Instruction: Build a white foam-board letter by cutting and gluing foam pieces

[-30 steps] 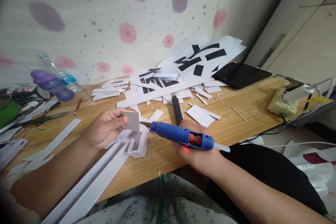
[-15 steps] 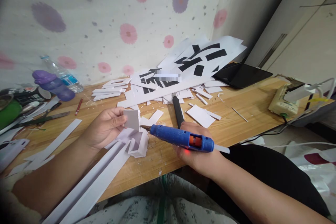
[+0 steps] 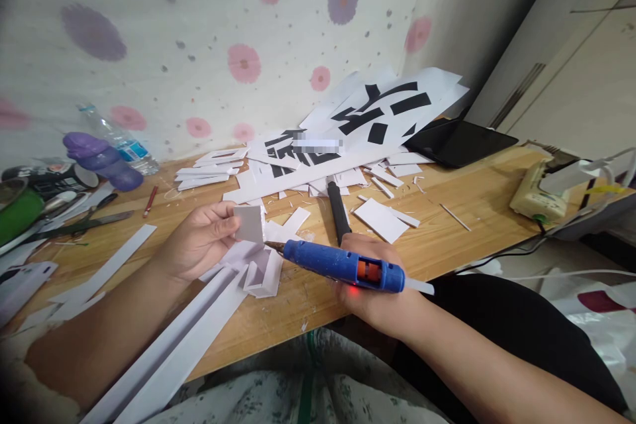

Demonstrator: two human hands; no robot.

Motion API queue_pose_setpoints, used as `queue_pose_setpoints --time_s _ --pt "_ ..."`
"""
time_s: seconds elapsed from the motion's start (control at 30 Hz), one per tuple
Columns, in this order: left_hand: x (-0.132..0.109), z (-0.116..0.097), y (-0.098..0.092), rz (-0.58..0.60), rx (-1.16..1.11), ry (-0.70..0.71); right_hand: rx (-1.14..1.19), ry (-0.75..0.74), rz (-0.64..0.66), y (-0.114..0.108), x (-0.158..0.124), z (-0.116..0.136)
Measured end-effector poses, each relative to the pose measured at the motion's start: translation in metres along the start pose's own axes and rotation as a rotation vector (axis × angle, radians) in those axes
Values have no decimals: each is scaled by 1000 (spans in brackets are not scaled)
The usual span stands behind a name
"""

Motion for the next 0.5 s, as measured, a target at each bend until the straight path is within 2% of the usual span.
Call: queue_pose_setpoints --time_s 0.27,0.5 --pt "0 2 -1 -19 -6 -13 8 19 -16 1 -3 -4" --pt "-3 5 1 -33 -15 -67 45 42 102 7 -3 0"
Point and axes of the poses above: each hand's wrist, its own x-axis towards the middle knuckle, its own y-axis out of the palm, z = x × y, the point moved 8 cm from there along x, towards the middle knuckle, and after that the axes turned 4 degrees about y, right-handed, at the moved point
